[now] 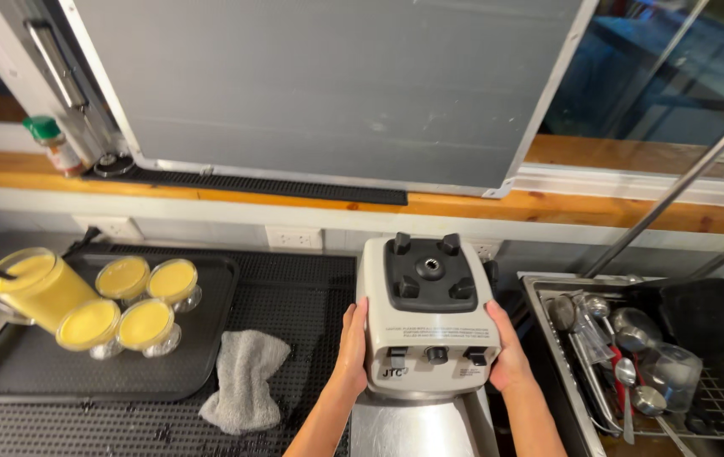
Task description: The person wipes a countertop, moves a blender base, assembles the blender jar, retrieves a cocoa powder container, and scoops ice into a measuring cup. The person does not blend or pour any mixture in this clip.
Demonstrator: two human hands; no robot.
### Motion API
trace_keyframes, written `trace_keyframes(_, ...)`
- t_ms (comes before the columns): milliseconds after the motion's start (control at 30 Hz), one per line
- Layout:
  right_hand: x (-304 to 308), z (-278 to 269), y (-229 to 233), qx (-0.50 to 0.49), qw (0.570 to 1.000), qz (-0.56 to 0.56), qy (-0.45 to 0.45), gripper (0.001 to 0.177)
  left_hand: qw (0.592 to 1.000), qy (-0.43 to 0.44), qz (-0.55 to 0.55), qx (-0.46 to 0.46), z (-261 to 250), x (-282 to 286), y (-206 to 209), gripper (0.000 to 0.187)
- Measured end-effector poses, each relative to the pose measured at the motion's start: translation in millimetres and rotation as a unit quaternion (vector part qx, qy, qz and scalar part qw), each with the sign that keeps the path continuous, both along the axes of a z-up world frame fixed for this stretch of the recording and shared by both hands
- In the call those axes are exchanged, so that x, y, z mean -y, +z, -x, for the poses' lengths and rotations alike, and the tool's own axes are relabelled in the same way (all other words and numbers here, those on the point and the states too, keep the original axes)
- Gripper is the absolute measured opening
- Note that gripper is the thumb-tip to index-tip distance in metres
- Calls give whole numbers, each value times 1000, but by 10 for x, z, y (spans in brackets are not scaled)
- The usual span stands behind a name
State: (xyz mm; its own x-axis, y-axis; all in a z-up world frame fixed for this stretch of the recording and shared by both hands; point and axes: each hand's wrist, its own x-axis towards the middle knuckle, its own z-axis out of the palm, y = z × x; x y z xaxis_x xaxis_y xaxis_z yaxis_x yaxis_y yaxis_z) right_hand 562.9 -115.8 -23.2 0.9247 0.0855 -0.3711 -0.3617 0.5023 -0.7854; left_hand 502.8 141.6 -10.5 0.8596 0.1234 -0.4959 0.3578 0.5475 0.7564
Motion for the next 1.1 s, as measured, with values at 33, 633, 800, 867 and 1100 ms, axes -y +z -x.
trace_keyframes(33,-9,-18,13,2,1000,1,-10,59,1000,2,6,7,-13,7,9,99)
trace_keyframes(633,-42,63,103,16,1000,-19,-3,67,994,-6,0,110,-64,-71,-167,87)
trace_keyframes(800,29,226,-1,106,993,26,-49,49,996,20,-34,79,69,-50,-126,91)
trace_keyframes(867,104,249,-61,114,991,56,-50,45,977,17,-191,97,148,-51,-26,92)
trace_keyframes(1100,488,557,-563,148,981,123,5,53,822,25,-476,313,214,-232,274,82)
